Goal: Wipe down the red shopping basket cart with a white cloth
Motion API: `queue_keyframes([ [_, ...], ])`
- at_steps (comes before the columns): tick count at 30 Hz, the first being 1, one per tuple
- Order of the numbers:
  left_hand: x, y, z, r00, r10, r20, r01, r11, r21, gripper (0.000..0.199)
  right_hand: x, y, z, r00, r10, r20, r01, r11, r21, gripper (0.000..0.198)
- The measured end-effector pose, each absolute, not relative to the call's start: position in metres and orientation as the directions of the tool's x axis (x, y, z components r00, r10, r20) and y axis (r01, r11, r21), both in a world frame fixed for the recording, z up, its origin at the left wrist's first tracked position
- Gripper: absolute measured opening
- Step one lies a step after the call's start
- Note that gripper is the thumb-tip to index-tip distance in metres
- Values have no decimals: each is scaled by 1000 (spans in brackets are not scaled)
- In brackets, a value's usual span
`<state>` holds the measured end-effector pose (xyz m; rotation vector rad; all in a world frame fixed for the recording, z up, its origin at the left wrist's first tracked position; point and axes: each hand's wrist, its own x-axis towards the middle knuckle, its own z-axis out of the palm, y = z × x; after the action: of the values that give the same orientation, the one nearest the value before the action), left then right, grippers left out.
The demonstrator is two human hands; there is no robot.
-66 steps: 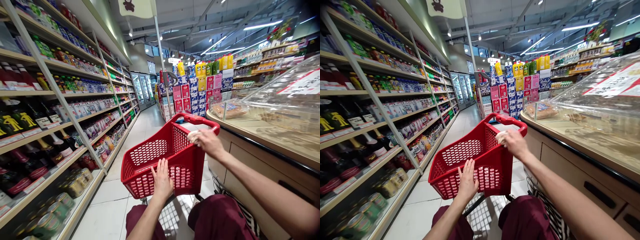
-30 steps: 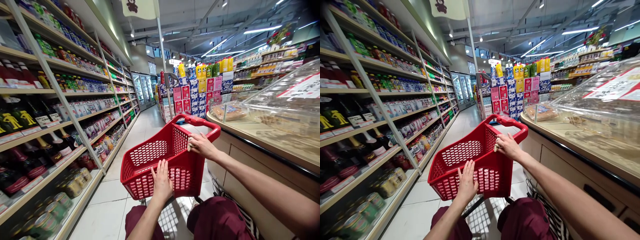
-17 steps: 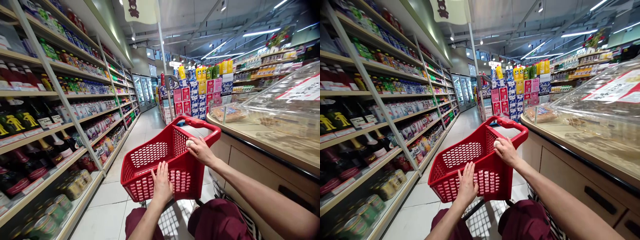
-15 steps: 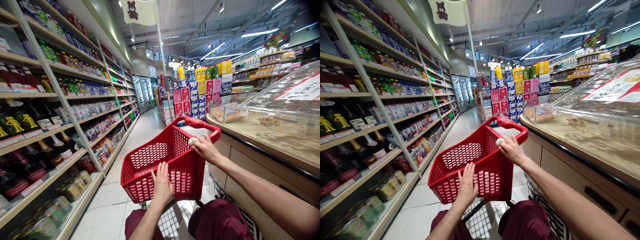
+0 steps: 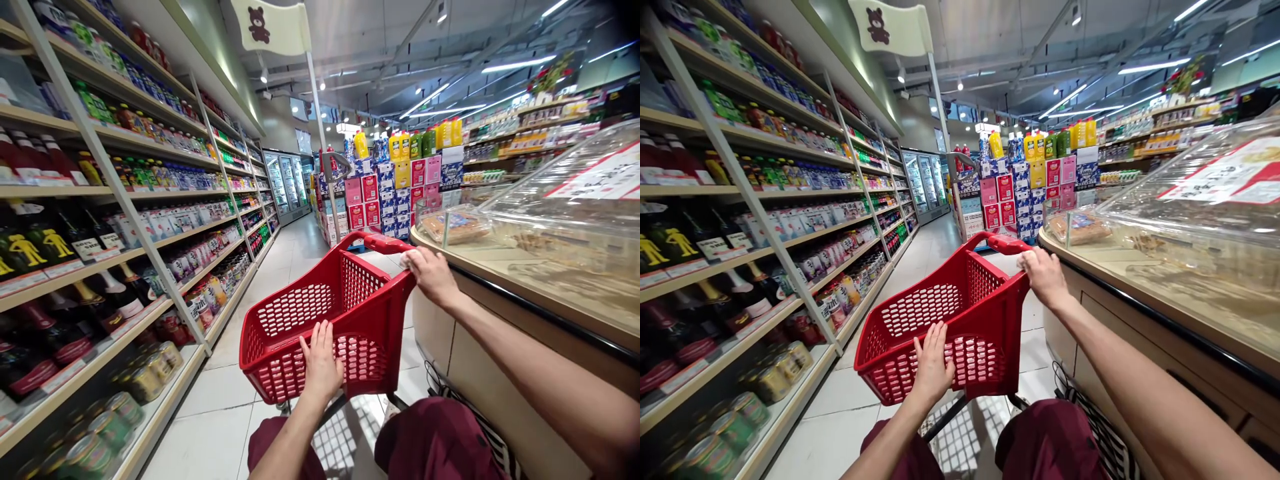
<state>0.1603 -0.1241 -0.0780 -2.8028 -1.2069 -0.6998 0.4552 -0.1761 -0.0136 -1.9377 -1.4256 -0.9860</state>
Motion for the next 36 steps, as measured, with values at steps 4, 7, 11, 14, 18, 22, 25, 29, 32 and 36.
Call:
queue_keyframes([
  [4, 161, -123, -78, 594, 693, 409, 690, -700, 184, 72, 430, -169, -17, 54, 628, 776, 982, -176, 74, 30],
  [7, 159, -123, -78, 602, 694, 395, 688, -702, 184, 73, 411, -171, -27, -147, 648, 747, 979, -11, 203, 30],
  [11, 158, -124, -79, 613, 690, 386, 682, -708, 183, 74, 434, -181, -19, 25, 535, 844, 976, -196, 95, 29],
  [14, 158, -124, -81, 602, 689, 403, 684, -706, 184, 74, 433, -182, -22, 83, 488, 869, 964, -261, 54, 31],
  [18, 157, -125, -82, 609, 685, 400, 684, -709, 173, 75, 404, -175, -37, -87, 580, 810, 975, -117, 188, 29],
  [22, 156, -127, -83, 622, 674, 398, 683, -716, 145, 76, 415, -175, -29, 24, 529, 848, 971, -215, 107, 31],
  [25, 155, -128, -85, 627, 655, 422, 680, -724, 115, 78, 411, -173, -29, 124, 482, 867, 948, -315, 40, 32],
  [29, 154, -128, -85, 632, 658, 409, 691, -718, 88, 80, 384, -170, -43, -66, 605, 794, 974, -134, 184, 32],
  [32, 154, -128, -84, 640, 665, 386, 693, -716, 85, 79, 396, -172, -37, -23, 597, 802, 980, -145, 136, 33],
  [36, 155, -129, -83, 642, 656, 397, 681, -726, 98, 79, 406, -172, -31, 143, 504, 852, 959, -285, 8, 32],
])
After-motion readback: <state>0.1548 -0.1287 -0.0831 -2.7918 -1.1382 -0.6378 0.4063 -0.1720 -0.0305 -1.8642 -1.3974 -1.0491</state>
